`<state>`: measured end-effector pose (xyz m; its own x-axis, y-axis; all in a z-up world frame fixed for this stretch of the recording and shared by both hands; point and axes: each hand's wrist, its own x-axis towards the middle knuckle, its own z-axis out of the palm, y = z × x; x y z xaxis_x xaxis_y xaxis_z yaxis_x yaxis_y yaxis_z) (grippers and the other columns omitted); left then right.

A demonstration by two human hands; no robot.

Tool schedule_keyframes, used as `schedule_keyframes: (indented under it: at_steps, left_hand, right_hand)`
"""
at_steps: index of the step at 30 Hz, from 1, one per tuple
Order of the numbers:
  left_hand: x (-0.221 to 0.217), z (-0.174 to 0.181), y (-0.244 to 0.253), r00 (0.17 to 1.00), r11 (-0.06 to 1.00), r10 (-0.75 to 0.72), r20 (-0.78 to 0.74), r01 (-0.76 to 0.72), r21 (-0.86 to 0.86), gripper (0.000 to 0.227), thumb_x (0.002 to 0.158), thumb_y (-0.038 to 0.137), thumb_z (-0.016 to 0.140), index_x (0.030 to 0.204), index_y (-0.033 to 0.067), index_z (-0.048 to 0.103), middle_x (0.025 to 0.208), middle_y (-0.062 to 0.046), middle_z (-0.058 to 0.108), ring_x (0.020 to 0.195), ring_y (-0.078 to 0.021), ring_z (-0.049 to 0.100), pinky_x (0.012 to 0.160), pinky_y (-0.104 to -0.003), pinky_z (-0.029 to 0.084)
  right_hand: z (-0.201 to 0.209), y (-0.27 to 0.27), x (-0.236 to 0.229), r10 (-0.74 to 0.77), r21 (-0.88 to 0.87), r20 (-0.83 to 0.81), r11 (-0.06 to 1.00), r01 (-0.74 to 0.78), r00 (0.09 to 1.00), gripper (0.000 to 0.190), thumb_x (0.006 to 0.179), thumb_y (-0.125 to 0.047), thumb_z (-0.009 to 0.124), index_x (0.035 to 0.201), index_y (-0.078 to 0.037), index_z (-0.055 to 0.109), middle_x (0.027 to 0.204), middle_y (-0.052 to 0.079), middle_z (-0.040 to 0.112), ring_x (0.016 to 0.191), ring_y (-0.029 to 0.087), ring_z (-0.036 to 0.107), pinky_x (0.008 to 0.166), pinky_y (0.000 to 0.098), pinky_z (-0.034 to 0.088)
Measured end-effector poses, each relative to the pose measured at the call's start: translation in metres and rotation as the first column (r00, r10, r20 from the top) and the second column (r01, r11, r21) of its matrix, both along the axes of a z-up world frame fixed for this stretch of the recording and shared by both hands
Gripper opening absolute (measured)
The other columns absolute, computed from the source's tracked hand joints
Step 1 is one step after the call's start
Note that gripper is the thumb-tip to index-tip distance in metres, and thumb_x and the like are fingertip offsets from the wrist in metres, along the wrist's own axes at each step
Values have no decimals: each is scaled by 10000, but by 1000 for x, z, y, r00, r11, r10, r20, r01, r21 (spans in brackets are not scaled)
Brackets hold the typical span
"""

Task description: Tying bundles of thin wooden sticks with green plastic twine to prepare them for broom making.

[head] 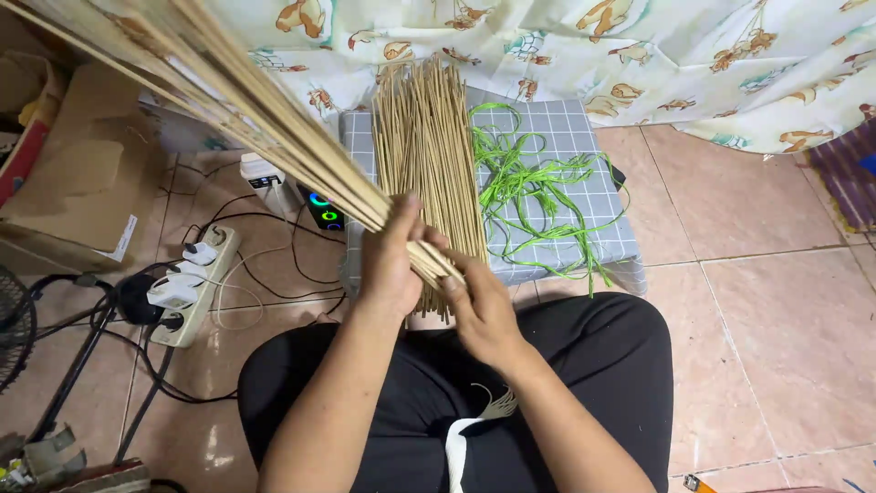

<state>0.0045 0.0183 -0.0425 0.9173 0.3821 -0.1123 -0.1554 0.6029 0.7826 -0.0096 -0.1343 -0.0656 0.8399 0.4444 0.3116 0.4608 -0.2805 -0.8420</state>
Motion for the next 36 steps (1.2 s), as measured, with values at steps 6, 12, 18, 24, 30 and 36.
schedule_keyframes:
  at_steps: [6,12,18,24,30,36]
  left_hand:
    - [1,0,-5,998,980,-40,52,30,194,264,993,254,681,1129,28,683,601,-5,535,626,-226,722,783,-422,612]
    - [0,-2,-15,989,995,41,143,-54,89,349,984,266,676,1202,-4,635,617,-4,498,533,-178,650,634,-407,650]
    - [9,-12,-10,985,985,37,166,-64,160,335,997,207,647,1223,-38,615,577,27,482,472,-110,575,557,-309,599]
    - [7,-8,3,940,904,208,270,-290,315,247,1050,148,577,1238,-6,624,551,34,457,459,-76,527,554,-259,548]
    - [1,-6,2,932,761,267,244,-359,540,201,1011,138,644,1185,47,690,590,-20,612,498,-96,605,526,-233,521]
    - [17,-26,-11,936,675,271,222,-350,649,188,961,150,714,1135,81,711,1057,-79,779,668,-216,760,625,-352,615]
  right_hand:
    - [0,-7,3,23,225,-97,974,0,995,604,1048,-443,375,1430,6,505,1203,238,585,1057,382,646,897,532,550]
    - [-39,-4,10,131,491,-455,862,125,881,779,1044,-603,249,1481,8,456,1356,278,580,1312,433,517,1056,621,427]
    - [-18,-16,24,-24,430,-347,884,182,937,668,1073,-511,285,1379,27,535,1193,259,624,1138,378,624,955,551,546]
    - [-5,-52,43,-353,-450,-408,880,150,842,391,875,-284,751,1202,-98,645,881,160,806,756,281,802,708,396,590]
    - [-8,-49,42,-259,-187,-611,965,182,748,568,847,-76,746,1366,7,530,841,255,730,696,328,772,677,417,644]
    - [-15,-46,43,-372,-153,-546,925,347,751,500,847,-113,551,1314,43,639,564,153,620,456,251,663,502,380,564]
